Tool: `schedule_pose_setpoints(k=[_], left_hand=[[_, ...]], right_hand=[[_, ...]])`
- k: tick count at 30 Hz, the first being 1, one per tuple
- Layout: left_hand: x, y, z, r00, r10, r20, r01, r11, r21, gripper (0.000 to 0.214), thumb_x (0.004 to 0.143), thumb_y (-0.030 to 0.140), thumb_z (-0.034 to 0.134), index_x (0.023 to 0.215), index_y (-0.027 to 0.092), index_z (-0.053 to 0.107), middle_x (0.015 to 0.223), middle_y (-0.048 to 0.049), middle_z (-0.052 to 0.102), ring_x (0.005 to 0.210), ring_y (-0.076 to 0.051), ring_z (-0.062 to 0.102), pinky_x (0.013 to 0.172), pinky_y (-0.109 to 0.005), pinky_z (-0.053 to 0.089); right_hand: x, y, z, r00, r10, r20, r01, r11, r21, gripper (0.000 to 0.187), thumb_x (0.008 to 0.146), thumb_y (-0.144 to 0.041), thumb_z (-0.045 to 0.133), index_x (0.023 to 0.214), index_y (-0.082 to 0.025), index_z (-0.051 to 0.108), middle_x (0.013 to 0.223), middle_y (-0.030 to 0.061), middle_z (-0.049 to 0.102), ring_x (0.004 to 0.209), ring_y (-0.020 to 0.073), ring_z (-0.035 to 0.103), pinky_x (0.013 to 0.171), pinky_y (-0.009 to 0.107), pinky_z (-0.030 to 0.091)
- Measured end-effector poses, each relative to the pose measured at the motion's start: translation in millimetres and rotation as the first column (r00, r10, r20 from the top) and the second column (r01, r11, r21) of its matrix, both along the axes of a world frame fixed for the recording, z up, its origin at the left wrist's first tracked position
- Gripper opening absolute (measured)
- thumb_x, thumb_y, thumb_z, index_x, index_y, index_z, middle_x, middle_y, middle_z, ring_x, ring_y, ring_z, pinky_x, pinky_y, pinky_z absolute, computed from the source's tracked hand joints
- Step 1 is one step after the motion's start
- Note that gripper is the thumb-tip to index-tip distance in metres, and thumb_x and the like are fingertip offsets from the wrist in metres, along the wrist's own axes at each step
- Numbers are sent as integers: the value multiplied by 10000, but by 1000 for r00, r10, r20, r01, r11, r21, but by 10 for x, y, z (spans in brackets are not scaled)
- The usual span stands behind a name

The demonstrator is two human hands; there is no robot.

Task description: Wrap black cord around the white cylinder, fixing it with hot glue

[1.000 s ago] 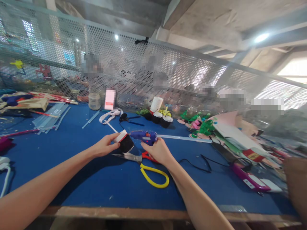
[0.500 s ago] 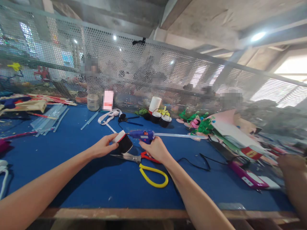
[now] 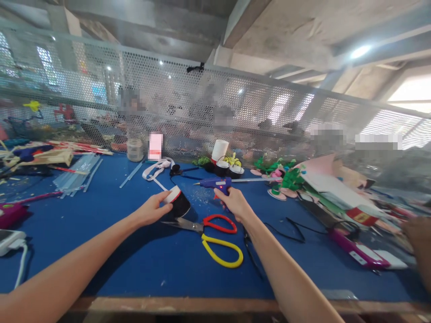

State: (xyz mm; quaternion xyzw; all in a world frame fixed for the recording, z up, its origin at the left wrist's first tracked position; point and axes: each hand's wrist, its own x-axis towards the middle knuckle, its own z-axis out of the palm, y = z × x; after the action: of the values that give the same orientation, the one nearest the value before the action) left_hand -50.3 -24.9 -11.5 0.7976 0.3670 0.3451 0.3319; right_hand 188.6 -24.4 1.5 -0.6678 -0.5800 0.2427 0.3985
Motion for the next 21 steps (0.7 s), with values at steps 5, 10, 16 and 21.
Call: schedule_pose_setpoints(k=[5, 10, 16, 21], left_hand=[[-4, 0, 16, 998, 63, -9, -63, 998, 1, 349, 690, 242, 431, 982, 84, 540, 927, -72, 613, 858, -202, 541, 795, -297, 398], [-8, -6, 31, 995, 97, -3, -97, 995, 15, 356, 686, 242, 439, 990, 85, 538, 906, -72, 619, 843, -207, 541, 772, -311, 406], [-11, 3, 38, 994, 108, -13, -107, 994, 26, 402, 704, 249, 435, 1059, 75, 507, 972, -92, 607, 878, -216, 528, 808, -336, 386], [11, -11, 50, 986, 162, 38, -165, 983, 84, 386, 713, 284, 438, 1018, 65, 528, 923, -86, 614, 839, -205, 532, 790, -321, 393]], right_hand=[[72, 174, -144, 988, -36, 150, 53, 993, -108, 299, 754, -384, 426, 609, -138, 514, 391, 5, 499, 343, 118, 494, 387, 207, 377], [139, 237, -184, 937, -35, 347, 97, 981, -165, 397, 775, -404, 391, 545, -129, 560, 571, 124, 612, 613, 201, 603, 538, 258, 420], [-12, 34, 29, 837, -70, 543, 160, 980, -120, 310, 723, -356, 492, 736, -80, 632, 953, 244, 572, 933, 330, 512, 707, 391, 377], [-313, -237, 268, 781, 381, 495, -370, 921, -125, 321, 753, -380, 432, 688, -137, 631, 694, 96, 631, 681, 206, 580, 624, 294, 394]])
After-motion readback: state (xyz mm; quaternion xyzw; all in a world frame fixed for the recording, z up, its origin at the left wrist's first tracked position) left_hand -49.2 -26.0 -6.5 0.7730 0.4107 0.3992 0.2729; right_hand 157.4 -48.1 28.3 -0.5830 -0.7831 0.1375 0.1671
